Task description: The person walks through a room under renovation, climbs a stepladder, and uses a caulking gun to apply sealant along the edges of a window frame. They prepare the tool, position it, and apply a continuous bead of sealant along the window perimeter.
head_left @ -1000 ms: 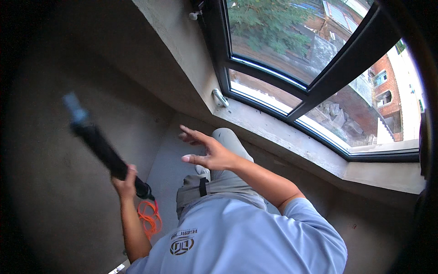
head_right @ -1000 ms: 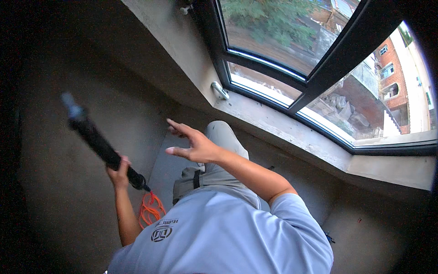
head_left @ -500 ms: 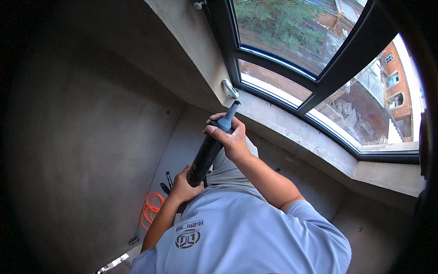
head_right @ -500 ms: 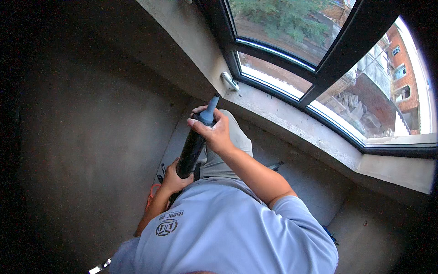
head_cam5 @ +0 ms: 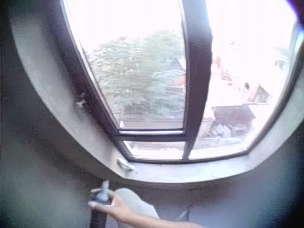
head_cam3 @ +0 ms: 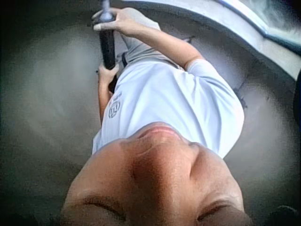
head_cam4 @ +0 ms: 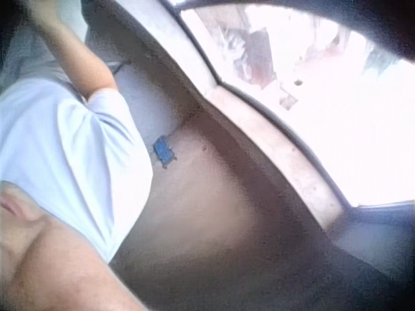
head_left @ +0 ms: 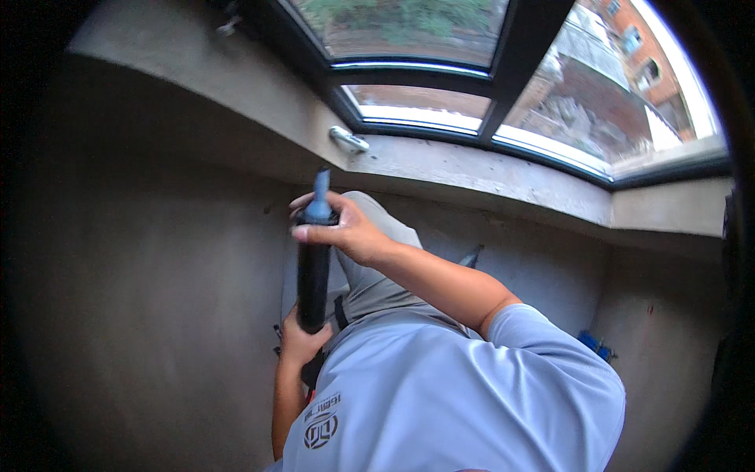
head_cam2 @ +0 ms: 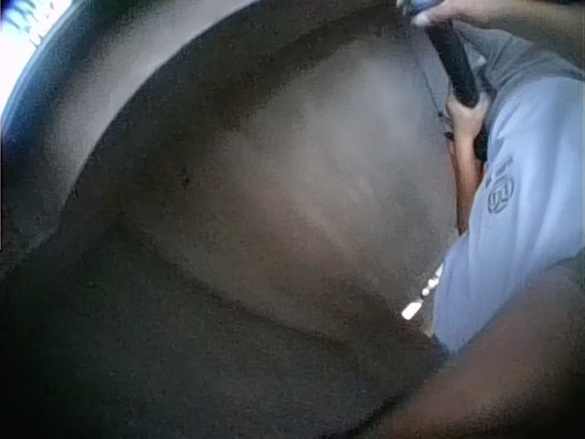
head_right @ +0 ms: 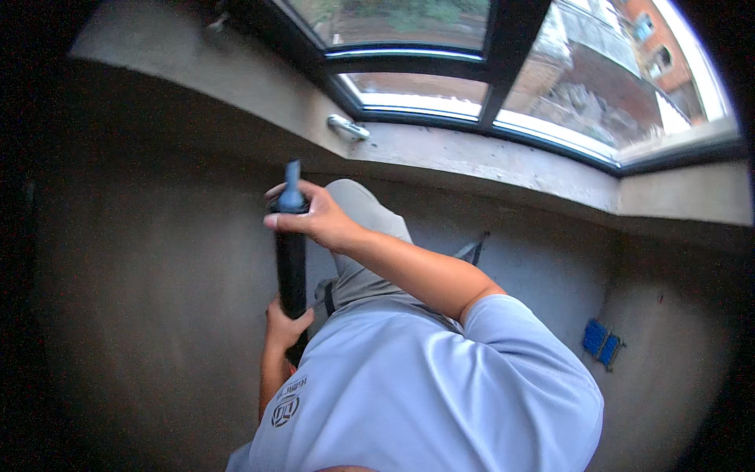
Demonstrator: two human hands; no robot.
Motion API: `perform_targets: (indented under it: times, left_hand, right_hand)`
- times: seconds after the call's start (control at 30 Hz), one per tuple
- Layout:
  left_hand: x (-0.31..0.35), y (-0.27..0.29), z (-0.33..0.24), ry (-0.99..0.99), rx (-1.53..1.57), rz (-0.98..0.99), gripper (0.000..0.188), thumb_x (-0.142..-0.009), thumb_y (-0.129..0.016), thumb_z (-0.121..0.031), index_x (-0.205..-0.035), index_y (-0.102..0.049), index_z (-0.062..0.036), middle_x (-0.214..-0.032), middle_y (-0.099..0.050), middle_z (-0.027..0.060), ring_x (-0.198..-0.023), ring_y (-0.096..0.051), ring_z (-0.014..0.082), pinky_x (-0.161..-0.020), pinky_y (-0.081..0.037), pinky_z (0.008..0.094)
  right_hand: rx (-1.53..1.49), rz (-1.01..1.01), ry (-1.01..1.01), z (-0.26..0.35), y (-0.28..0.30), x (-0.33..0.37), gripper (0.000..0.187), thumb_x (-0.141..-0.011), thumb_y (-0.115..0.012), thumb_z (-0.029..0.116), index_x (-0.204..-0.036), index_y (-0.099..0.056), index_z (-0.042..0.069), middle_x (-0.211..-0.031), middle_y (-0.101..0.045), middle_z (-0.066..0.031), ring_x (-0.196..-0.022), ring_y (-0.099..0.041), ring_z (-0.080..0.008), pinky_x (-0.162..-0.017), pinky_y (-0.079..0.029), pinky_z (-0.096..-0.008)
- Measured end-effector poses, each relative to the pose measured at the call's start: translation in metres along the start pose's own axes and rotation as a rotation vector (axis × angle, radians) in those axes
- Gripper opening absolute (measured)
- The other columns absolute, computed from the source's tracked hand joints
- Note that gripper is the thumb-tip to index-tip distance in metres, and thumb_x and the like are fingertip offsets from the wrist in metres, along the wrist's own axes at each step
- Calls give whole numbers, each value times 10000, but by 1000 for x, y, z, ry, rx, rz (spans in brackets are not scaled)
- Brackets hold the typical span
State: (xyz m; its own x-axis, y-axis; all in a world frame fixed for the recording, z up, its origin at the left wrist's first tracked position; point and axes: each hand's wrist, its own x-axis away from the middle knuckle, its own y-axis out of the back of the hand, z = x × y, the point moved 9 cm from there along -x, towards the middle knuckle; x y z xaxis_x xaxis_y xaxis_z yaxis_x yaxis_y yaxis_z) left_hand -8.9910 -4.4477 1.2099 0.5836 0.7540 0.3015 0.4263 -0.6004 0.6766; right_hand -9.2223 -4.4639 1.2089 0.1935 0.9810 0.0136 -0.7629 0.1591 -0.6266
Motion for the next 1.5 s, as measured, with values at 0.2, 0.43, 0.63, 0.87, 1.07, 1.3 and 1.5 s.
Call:
perform_targets:
  times: [0.2,0.43,0.63,0.87,1.07,1.3,1.5]
  left_hand:
    - [3,-14,24,247,236,288,307,-694,-820,-172,-893,-643,-20,-766,-644,49,-699,-614,171,-678,-504,341]
    - [-7,-25,8,285,110,357,372,-694,-828,-179,-933,-608,2,-753,-632,82,-701,-608,202,-691,-505,369]
    - [-12,-18,-4,226,35,279,282,-706,-805,-163,-885,-648,-12,-731,-667,61,-658,-633,158,-644,-511,327]
    - [1,-35,-7,277,368,522,206,-706,-803,-157,-791,-663,-31,-720,-658,31,-663,-624,136,-656,-502,301]
    - [3,-33,4,260,283,505,326,-694,-836,-228,-864,-623,-49,-757,-652,22,-679,-617,136,-646,-493,297]
    - [4,-24,10,227,167,435,484,-697,-824,-257,-1051,-628,9,-885,-669,79,-805,-625,192,-761,-507,342]
    - [6,-29,10,227,123,380,463,-666,-828,-258,-983,-620,7,-854,-603,48,-809,-556,170,-774,-472,345]
  right_hand:
    - [107,44,-6,6,27,8,763,-762,-844,436,-1341,-549,37,-1233,-598,-154,-1186,-573,-310,-1038,-453,-431]
    - [-331,91,135,27,41,18,701,-771,-854,375,-1300,-568,15,-1157,-637,-137,-1095,-615,-223,-996,-476,-395]
    - [-35,-9,-51,0,59,17,814,-769,-839,446,-1366,-528,-13,-1265,-594,-165,-1171,-589,-279,-1103,-409,-422]
    - [41,111,81,12,46,24,922,-762,-837,490,-1446,-464,-4,-1223,-603,-188,-1217,-557,-318,-1071,-437,-435]
    - [-278,108,47,6,42,24,983,-716,-844,462,-1468,-425,-12,-1246,-623,-185,-1269,-544,-346,-1163,-329,-501]
    - [-81,-137,-73,-14,57,24,661,-989,-480,612,-1197,-664,12,-1127,-691,-158,-1113,-639,-251,-1029,-467,-404]
    - [-218,-355,-110,-27,57,27,559,-1044,-445,503,-1034,-673,-7,-1033,-706,-178,-1055,-664,-248,-989,-500,-395]
